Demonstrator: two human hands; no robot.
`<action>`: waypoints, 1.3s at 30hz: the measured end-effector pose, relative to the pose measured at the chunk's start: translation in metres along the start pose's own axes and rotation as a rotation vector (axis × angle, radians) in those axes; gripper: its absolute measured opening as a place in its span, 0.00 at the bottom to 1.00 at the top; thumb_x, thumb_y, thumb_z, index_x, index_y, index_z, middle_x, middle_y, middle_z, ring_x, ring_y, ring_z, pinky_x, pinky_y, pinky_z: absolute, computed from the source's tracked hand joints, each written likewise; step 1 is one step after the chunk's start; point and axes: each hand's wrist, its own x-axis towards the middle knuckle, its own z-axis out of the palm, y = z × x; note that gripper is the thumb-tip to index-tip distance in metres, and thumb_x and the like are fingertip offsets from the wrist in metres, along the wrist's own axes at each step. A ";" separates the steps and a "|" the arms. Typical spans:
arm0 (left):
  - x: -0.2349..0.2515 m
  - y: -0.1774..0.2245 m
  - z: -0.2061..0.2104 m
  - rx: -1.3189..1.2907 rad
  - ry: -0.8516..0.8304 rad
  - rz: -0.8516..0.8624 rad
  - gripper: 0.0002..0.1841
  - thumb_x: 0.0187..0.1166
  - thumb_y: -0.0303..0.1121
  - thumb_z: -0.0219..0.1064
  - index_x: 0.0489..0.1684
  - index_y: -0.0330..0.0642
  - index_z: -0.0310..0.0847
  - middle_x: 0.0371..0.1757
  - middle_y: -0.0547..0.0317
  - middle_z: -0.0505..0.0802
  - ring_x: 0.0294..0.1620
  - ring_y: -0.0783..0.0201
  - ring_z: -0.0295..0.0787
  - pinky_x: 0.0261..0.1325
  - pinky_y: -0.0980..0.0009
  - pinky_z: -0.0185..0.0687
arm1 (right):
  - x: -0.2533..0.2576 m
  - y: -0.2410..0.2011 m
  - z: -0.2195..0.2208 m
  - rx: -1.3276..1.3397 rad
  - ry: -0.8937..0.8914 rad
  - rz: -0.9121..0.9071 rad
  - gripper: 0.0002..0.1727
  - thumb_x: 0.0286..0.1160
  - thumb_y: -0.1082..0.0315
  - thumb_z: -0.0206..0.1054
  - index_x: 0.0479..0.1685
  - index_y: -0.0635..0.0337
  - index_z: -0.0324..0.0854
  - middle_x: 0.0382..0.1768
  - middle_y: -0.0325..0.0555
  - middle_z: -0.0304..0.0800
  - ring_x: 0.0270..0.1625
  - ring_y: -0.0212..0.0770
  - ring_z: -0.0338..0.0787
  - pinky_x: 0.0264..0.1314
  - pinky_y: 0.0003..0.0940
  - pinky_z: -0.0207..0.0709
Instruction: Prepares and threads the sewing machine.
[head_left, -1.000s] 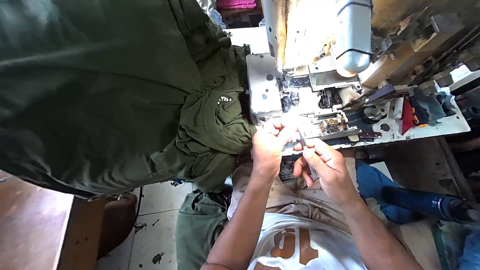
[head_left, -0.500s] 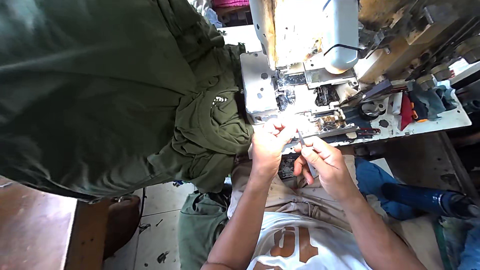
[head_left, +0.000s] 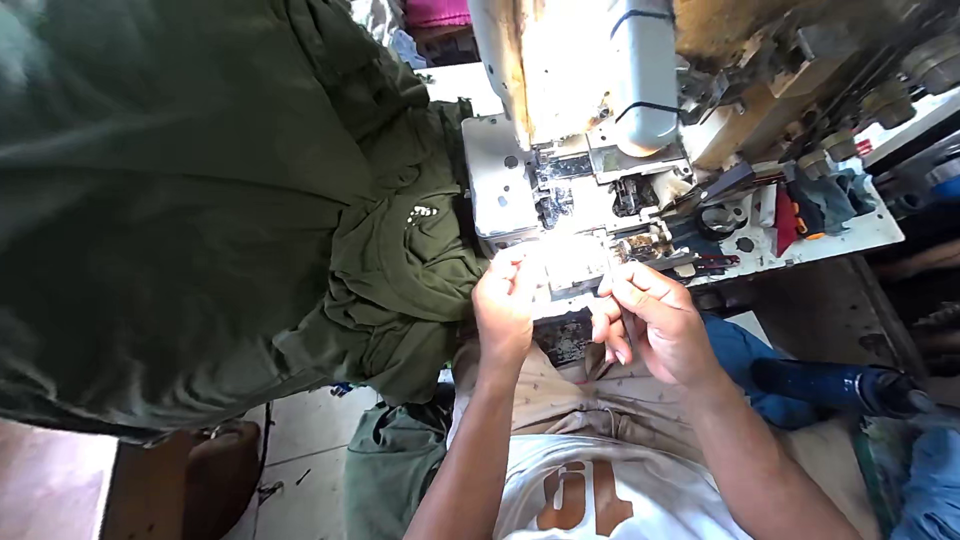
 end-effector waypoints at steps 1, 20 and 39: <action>0.000 -0.004 -0.005 0.084 0.010 0.028 0.10 0.87 0.27 0.61 0.58 0.38 0.86 0.43 0.53 0.94 0.39 0.60 0.92 0.43 0.64 0.91 | 0.001 -0.005 -0.003 -0.010 0.026 -0.002 0.17 0.95 0.66 0.43 0.52 0.67 0.77 0.26 0.60 0.88 0.17 0.42 0.86 0.20 0.33 0.83; 0.000 -0.026 -0.035 0.263 -0.137 0.076 0.07 0.82 0.30 0.69 0.52 0.43 0.88 0.44 0.61 0.96 0.41 0.65 0.95 0.48 0.67 0.94 | 0.075 -0.057 -0.033 0.043 0.436 0.243 0.15 0.93 0.66 0.46 0.54 0.66 0.75 0.35 0.58 0.92 0.23 0.44 0.90 0.27 0.38 0.87; 0.000 -0.030 -0.036 0.231 -0.176 0.131 0.07 0.80 0.27 0.70 0.51 0.39 0.87 0.46 0.57 0.96 0.44 0.62 0.95 0.52 0.65 0.94 | 0.089 -0.049 -0.033 -0.028 0.363 0.239 0.12 0.91 0.69 0.48 0.55 0.70 0.72 0.31 0.65 0.92 0.25 0.54 0.93 0.30 0.47 0.91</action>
